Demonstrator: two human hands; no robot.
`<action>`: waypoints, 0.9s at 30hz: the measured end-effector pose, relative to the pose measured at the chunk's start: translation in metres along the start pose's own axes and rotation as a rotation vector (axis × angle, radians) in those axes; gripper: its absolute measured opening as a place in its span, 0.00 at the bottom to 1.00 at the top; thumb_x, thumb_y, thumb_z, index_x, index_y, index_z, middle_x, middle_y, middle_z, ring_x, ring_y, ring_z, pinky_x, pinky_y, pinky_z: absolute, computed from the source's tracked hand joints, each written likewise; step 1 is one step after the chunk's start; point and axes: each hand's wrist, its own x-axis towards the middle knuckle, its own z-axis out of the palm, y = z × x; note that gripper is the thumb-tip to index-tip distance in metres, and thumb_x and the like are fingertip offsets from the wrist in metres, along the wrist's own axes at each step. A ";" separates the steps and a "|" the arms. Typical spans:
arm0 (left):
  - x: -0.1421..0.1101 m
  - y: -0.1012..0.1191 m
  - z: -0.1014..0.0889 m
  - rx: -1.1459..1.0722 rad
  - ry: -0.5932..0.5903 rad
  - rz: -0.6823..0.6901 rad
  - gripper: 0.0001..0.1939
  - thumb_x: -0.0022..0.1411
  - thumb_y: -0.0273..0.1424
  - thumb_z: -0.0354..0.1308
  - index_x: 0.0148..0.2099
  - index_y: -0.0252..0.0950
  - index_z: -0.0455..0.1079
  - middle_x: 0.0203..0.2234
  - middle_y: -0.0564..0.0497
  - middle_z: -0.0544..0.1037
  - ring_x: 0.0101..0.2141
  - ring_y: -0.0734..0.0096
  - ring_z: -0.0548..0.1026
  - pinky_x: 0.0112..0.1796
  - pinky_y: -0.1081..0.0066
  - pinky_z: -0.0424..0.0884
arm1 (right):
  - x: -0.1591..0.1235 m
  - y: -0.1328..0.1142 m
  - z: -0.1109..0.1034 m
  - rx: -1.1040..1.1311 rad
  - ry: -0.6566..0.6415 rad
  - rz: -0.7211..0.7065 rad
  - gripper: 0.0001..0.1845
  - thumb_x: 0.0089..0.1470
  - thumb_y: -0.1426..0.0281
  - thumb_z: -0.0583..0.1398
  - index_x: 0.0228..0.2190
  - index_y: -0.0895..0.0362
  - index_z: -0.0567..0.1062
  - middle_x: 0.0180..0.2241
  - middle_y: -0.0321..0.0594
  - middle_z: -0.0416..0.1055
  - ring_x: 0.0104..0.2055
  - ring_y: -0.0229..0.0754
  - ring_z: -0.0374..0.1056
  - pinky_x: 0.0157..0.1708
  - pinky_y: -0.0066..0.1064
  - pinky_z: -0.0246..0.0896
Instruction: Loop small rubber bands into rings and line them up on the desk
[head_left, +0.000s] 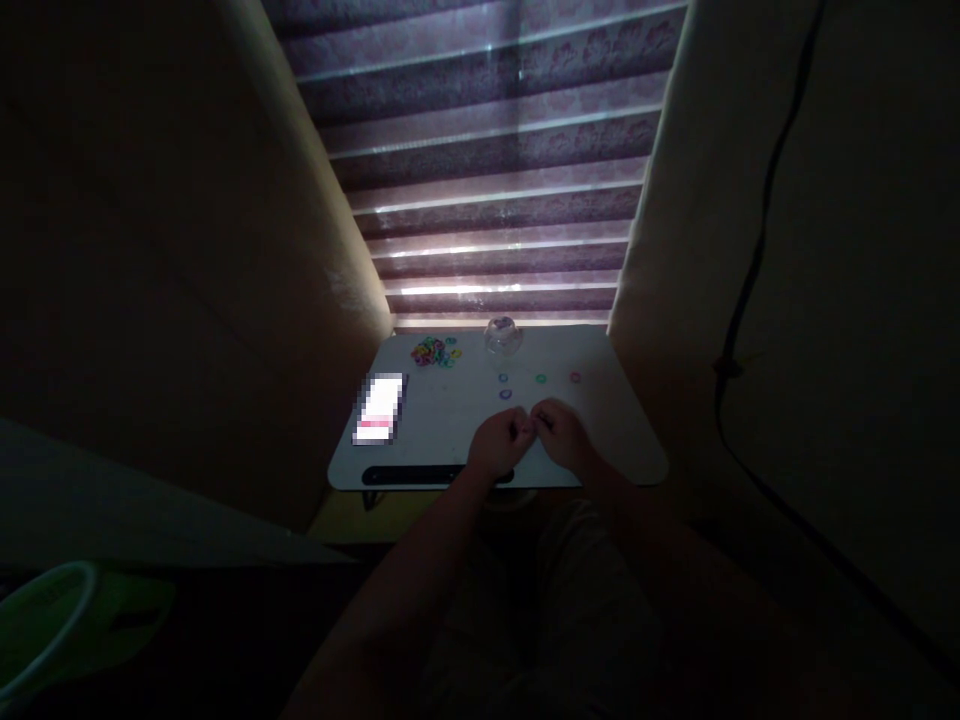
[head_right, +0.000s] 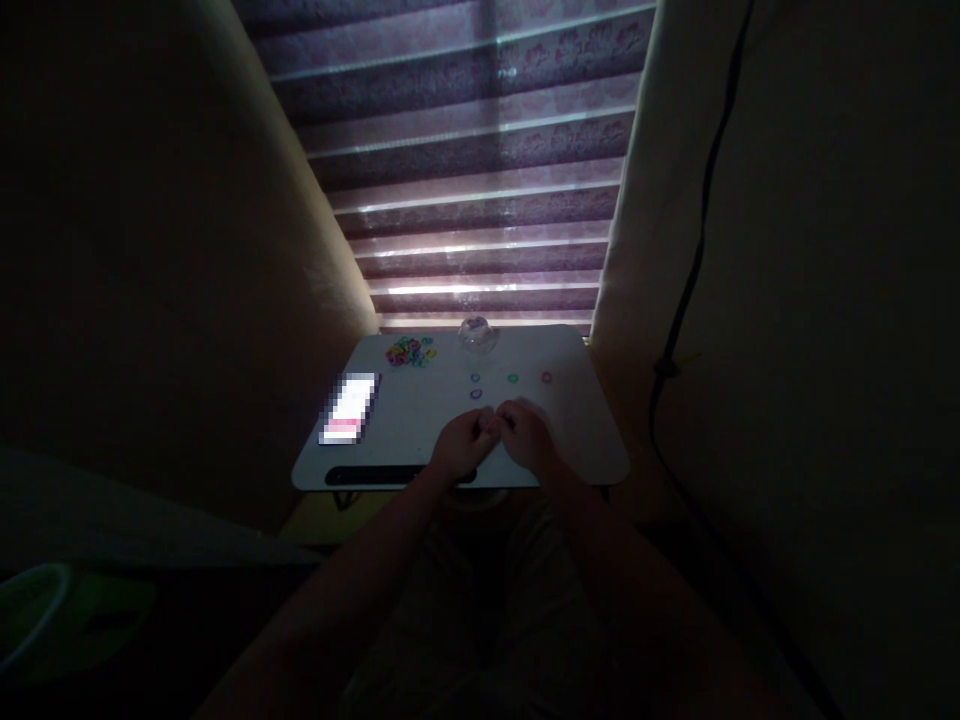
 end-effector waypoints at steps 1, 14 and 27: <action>0.000 0.000 0.000 0.003 -0.001 0.001 0.13 0.62 0.39 0.52 0.30 0.37 0.65 0.22 0.55 0.69 0.24 0.74 0.65 0.26 0.73 0.54 | 0.000 0.000 0.000 0.001 0.001 0.003 0.05 0.52 0.73 0.56 0.26 0.55 0.69 0.28 0.37 0.67 0.32 0.39 0.62 0.34 0.30 0.55; 0.000 -0.004 0.004 0.010 0.051 -0.055 0.12 0.65 0.40 0.50 0.38 0.37 0.68 0.28 0.51 0.75 0.28 0.71 0.70 0.29 0.72 0.61 | -0.003 -0.003 0.000 -0.080 -0.019 -0.023 0.04 0.55 0.69 0.56 0.29 0.54 0.69 0.27 0.37 0.67 0.30 0.39 0.62 0.31 0.30 0.54; 0.002 0.004 -0.003 -0.031 0.001 0.026 0.13 0.66 0.38 0.48 0.35 0.37 0.71 0.27 0.52 0.75 0.29 0.72 0.70 0.31 0.73 0.62 | -0.002 -0.002 0.001 -0.060 0.018 0.006 0.06 0.56 0.68 0.56 0.28 0.55 0.69 0.26 0.37 0.67 0.29 0.39 0.62 0.30 0.30 0.54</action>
